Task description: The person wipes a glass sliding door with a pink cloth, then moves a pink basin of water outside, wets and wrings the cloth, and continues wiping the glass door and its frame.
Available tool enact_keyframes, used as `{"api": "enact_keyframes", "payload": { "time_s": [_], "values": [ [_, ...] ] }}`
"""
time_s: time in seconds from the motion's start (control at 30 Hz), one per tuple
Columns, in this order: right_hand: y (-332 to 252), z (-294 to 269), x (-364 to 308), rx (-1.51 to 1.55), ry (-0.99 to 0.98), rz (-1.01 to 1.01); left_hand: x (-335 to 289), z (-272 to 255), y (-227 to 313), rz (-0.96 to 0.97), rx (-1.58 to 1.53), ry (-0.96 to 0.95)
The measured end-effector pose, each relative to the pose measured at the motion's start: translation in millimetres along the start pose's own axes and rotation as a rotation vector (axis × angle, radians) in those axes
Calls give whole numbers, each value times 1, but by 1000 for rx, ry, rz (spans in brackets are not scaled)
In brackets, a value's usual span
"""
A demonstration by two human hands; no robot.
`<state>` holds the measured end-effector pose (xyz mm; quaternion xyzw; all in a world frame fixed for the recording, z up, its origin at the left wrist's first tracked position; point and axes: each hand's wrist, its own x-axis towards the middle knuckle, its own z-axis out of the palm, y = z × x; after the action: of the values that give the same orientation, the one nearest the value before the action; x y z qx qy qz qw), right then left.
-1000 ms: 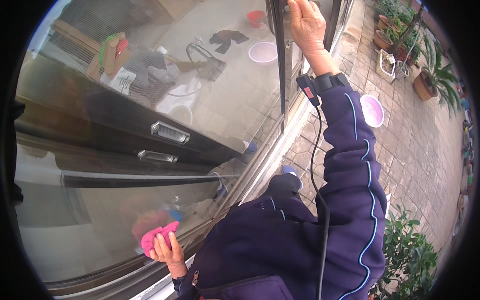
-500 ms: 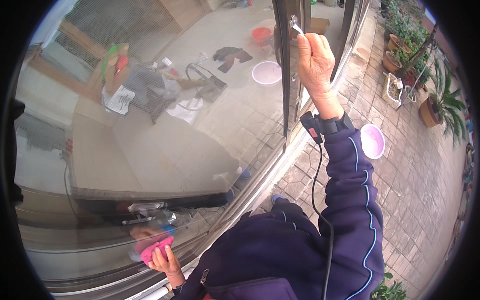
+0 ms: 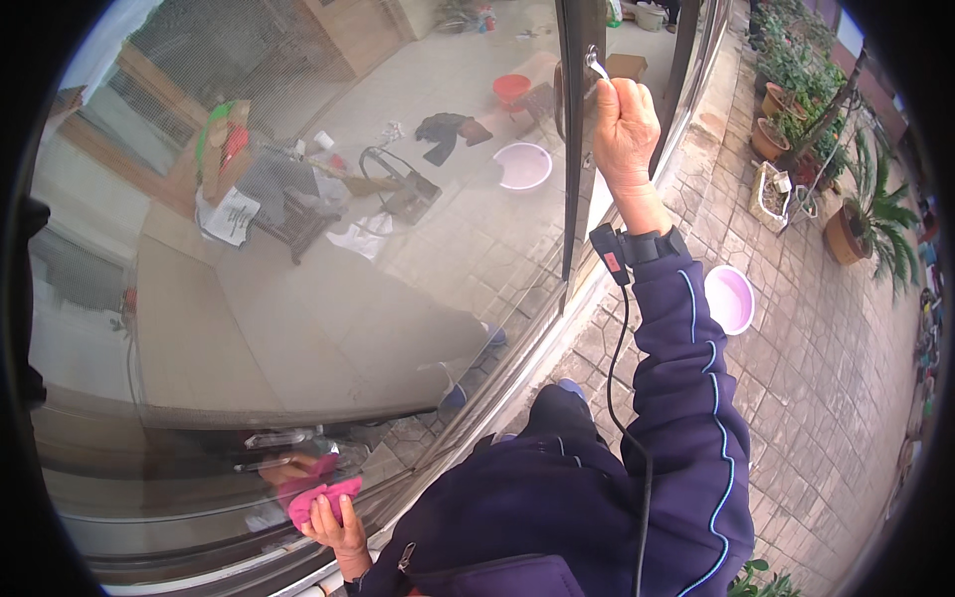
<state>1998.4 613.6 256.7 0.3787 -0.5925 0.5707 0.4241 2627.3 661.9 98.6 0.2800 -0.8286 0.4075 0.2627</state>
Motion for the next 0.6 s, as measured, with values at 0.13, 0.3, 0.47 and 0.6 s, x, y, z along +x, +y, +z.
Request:
{"api": "enact_keyframes", "payload": {
  "time_s": [0.13,0.3,0.47,0.6],
  "values": [
    [-5,2,-12,109,-36,1,8,0,13,-128,-65,21],
    [-22,-1,-30,238,-138,47,48,27,54,-241,-201,144],
    [-30,-33,-81,729,-136,211,134,71,92,-75,-487,294],
    [-31,-65,-100,908,-671,-165,236,91,126,134,-816,351]
  ]
}}
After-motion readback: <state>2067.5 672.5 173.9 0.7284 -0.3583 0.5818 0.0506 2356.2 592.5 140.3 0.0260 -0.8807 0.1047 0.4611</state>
